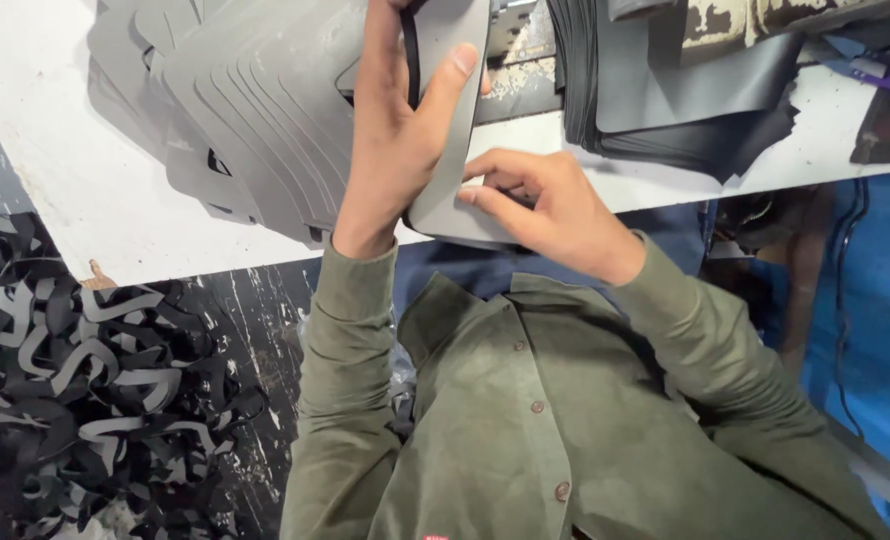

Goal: The person assembles and aligns synthetic leather shoe upper components using an assembly machine.

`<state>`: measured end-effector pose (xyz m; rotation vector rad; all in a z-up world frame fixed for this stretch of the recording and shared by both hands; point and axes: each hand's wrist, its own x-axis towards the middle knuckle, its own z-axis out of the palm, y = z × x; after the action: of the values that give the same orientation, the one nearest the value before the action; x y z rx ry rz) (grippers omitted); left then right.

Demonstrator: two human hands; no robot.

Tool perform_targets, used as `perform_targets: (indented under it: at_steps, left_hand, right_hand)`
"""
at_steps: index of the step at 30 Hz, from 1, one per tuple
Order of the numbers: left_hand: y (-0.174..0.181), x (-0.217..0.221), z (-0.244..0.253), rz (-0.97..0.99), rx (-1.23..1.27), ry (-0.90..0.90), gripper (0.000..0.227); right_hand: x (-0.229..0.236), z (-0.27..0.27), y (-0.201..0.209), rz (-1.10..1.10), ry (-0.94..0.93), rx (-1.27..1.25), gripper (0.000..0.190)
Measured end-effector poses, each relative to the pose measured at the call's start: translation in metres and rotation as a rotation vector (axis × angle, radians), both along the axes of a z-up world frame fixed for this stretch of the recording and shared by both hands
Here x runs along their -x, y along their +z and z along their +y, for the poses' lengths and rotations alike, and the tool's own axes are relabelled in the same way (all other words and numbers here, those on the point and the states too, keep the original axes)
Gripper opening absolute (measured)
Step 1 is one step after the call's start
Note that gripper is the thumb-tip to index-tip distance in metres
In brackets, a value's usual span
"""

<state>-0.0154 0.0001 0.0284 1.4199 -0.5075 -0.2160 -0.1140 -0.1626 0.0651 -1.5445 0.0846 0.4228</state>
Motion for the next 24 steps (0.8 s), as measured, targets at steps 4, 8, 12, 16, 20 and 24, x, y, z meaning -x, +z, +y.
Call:
perform_targets:
  at_steps: [4,8,12,16,20,24]
  left_hand:
    - [0.021,-0.005,-0.016,0.164,0.011,0.111,0.037]
    - [-0.009,-0.004,-0.020,0.098,0.073,0.159,0.029]
    - [-0.002,-0.007,-0.026,0.045,0.083,0.164,0.024]
    - [0.009,0.015,-0.020,0.024,-0.059,0.214,0.035]
    - [0.038,0.049,-0.023,-0.042,-0.367,0.311,0.032]
    - [0.036,0.061,-0.033,0.179,-0.208,0.315,0.042]
  right_hand:
    - [-0.008,-0.010,0.004,-0.152,0.040,0.201,0.014]
    - [-0.015,-0.018,0.019,-0.184,0.044,0.269,0.016]
    - [-0.024,-0.028,0.025,-0.349,0.044,0.327,0.015]
    - [-0.034,-0.034,0.034,-0.356,0.053,0.386,0.012]
    - [-0.045,-0.045,0.032,-0.611,0.057,0.349,0.009]
    - [-0.055,-0.054,0.038,-0.575,0.071,0.515,0.013]
